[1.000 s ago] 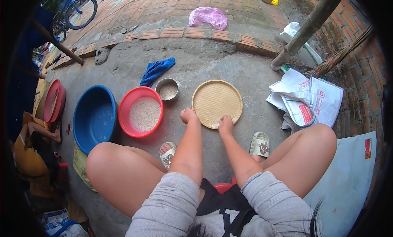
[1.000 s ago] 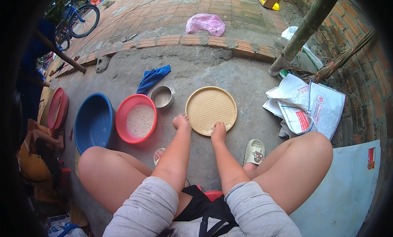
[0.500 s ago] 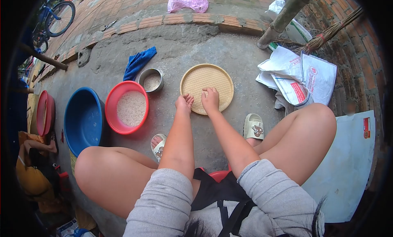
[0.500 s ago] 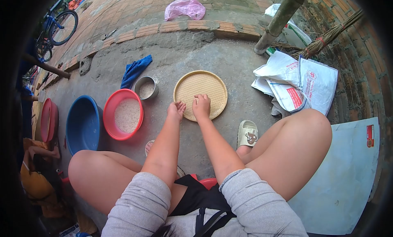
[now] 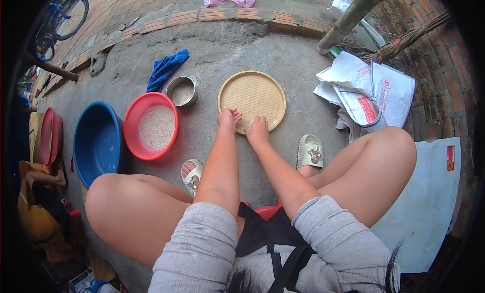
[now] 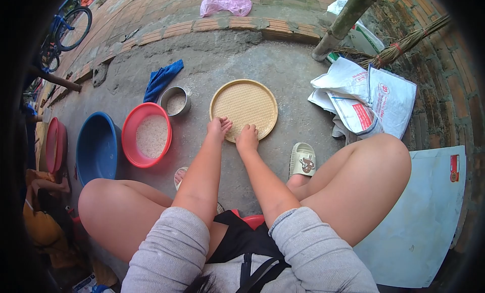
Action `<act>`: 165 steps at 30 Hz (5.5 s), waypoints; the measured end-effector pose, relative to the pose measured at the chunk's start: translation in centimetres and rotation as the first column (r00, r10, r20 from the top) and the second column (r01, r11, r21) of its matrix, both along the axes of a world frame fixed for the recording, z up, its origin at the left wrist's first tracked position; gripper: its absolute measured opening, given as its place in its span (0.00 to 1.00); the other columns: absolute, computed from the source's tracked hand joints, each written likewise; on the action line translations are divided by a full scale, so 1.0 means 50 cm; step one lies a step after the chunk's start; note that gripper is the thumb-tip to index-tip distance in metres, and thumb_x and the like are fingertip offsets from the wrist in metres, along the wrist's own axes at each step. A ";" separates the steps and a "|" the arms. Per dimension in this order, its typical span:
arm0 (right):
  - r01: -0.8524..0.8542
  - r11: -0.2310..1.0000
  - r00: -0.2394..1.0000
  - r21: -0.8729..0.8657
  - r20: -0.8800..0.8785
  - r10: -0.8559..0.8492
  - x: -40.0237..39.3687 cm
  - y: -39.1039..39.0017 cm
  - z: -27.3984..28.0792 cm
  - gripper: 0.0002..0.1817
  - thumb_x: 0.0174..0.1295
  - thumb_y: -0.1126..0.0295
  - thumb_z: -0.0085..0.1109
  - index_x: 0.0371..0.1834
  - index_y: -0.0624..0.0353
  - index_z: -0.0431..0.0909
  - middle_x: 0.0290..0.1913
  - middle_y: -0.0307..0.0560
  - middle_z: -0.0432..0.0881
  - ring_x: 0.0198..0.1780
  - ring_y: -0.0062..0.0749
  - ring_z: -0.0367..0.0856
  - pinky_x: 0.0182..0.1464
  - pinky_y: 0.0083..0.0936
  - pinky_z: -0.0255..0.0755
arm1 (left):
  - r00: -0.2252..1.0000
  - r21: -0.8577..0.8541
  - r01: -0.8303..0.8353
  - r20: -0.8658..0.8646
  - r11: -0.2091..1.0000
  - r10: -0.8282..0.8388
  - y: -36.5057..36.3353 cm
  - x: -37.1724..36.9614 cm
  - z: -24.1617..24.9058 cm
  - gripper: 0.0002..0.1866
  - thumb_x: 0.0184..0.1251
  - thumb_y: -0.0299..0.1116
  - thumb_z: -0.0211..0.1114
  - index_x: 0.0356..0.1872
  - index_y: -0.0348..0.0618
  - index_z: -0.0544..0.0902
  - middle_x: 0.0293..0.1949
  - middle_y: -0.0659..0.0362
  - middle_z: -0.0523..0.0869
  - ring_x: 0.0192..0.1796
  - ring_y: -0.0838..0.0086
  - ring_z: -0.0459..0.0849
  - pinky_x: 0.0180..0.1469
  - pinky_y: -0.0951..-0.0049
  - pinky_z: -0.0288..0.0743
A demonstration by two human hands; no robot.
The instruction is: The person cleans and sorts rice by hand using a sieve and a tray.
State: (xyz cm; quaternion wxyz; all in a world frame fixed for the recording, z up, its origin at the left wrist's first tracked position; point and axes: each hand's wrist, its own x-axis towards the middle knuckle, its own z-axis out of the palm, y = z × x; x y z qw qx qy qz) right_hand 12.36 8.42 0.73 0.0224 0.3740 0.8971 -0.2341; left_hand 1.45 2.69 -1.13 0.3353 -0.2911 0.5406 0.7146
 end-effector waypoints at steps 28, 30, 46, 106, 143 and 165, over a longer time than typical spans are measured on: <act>0.007 0.992 0.997 -0.130 0.079 0.003 -0.050 0.033 0.004 0.21 0.48 0.66 0.67 0.45 0.60 0.74 0.50 0.58 0.72 0.50 0.48 0.75 0.51 0.35 0.73 | 0.984 0.194 -0.158 0.107 0.968 0.139 -0.018 -0.023 -0.033 0.15 0.63 0.28 0.43 0.43 0.29 0.73 0.37 0.48 0.77 0.41 0.61 0.79 0.44 0.69 0.78; -0.024 0.993 0.994 -0.112 0.100 0.036 -0.046 0.020 0.014 0.23 0.47 0.65 0.67 0.47 0.60 0.73 0.51 0.58 0.71 0.51 0.50 0.75 0.51 0.35 0.73 | 0.984 0.189 -0.162 0.101 0.969 0.145 -0.020 -0.022 -0.038 0.14 0.62 0.28 0.44 0.40 0.29 0.74 0.35 0.48 0.78 0.38 0.62 0.80 0.40 0.70 0.79; 0.079 0.986 0.984 -0.150 -0.145 -0.100 -0.040 0.004 -0.068 0.08 0.43 0.72 0.67 0.25 0.64 0.80 0.27 0.57 0.81 0.33 0.45 0.82 0.39 0.33 0.75 | 0.997 0.099 -0.058 0.053 0.993 0.053 -0.022 -0.019 -0.032 0.13 0.62 0.27 0.44 0.41 0.29 0.74 0.36 0.49 0.77 0.38 0.63 0.80 0.40 0.69 0.79; 0.615 0.723 0.592 -0.315 -0.422 -0.687 0.053 0.174 -0.018 0.09 0.63 0.69 0.44 0.43 0.62 0.65 0.38 0.64 0.78 0.41 0.59 0.77 0.40 0.47 0.70 | 0.850 -0.493 0.140 -0.385 0.859 -0.360 -0.023 0.018 -0.107 0.25 0.45 0.15 0.54 0.50 0.37 0.64 0.33 0.50 0.77 0.24 0.71 0.76 0.20 0.76 0.66; -0.509 0.339 0.310 -0.791 -0.536 -0.785 -0.283 -0.094 0.480 0.15 0.70 0.57 0.40 0.46 0.58 0.58 0.44 0.54 0.72 0.39 0.35 0.77 0.43 0.28 0.72 | 0.443 0.118 -0.479 -0.823 0.870 0.355 -0.280 -0.263 0.584 0.17 0.68 0.28 0.49 0.55 0.39 0.61 0.46 0.50 0.73 0.44 0.67 0.78 0.44 0.66 0.76; -0.523 0.653 0.851 -0.548 -0.372 0.370 -0.204 -0.361 0.056 0.35 0.59 0.55 0.54 0.67 0.60 0.57 0.63 0.64 0.64 0.65 0.51 0.63 0.64 0.35 0.59 | 0.912 -0.648 -0.165 -0.388 0.744 -0.136 -0.769 -0.269 0.568 0.14 0.72 0.36 0.46 0.54 0.42 0.67 0.47 0.51 0.78 0.47 0.62 0.80 0.37 0.54 0.80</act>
